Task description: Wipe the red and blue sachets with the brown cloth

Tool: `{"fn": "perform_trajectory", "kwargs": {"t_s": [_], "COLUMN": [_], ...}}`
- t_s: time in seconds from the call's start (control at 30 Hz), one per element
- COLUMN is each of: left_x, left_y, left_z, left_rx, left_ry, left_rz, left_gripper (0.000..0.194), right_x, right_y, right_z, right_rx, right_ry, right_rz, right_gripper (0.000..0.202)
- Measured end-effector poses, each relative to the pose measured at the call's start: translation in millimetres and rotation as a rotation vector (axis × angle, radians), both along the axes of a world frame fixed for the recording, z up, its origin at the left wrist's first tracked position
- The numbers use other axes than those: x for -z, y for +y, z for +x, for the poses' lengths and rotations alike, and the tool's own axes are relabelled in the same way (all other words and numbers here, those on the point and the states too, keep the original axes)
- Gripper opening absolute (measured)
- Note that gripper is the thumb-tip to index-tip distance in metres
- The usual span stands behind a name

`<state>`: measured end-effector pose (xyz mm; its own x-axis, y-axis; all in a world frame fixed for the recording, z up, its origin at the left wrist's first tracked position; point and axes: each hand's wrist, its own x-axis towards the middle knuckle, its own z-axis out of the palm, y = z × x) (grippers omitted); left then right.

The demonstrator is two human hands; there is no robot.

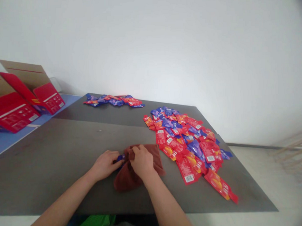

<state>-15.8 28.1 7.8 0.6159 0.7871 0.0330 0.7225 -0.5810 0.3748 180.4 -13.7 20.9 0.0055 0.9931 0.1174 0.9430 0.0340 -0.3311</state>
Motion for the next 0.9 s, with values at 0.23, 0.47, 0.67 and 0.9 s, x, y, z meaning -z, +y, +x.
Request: {"fn": "perform_trajectory", "kwargs": {"t_s": [0.23,0.47,0.67,0.9], "left_x": [-4.6,-0.1,-4.5,-1.2], "left_y": [2.2,6.5,5.8,8.3], "left_z": [-0.7,-3.0,-1.0,-4.0], "left_rx": [0.011,0.006,0.0,0.016], "left_ry": [-0.007,-0.008,-0.024,-0.042], "left_rz": [-0.029,-0.039,-0.048,-0.069], "left_gripper": [0.045,0.039,0.047,0.037], "right_x": [-28.2,-7.7,-24.7,-13.8], "right_y": [7.4,-10.1,19.7,-6.7], "right_z": [23.5,-6.9,28.0,-2.9], "right_rx": [0.006,-0.127,0.047,-0.194], "right_ry": [-0.027,0.014,-0.091,-0.005], "right_rz": [0.036,0.035,-0.03,0.066], "right_gripper": [0.02,0.02,0.019,0.022]}}
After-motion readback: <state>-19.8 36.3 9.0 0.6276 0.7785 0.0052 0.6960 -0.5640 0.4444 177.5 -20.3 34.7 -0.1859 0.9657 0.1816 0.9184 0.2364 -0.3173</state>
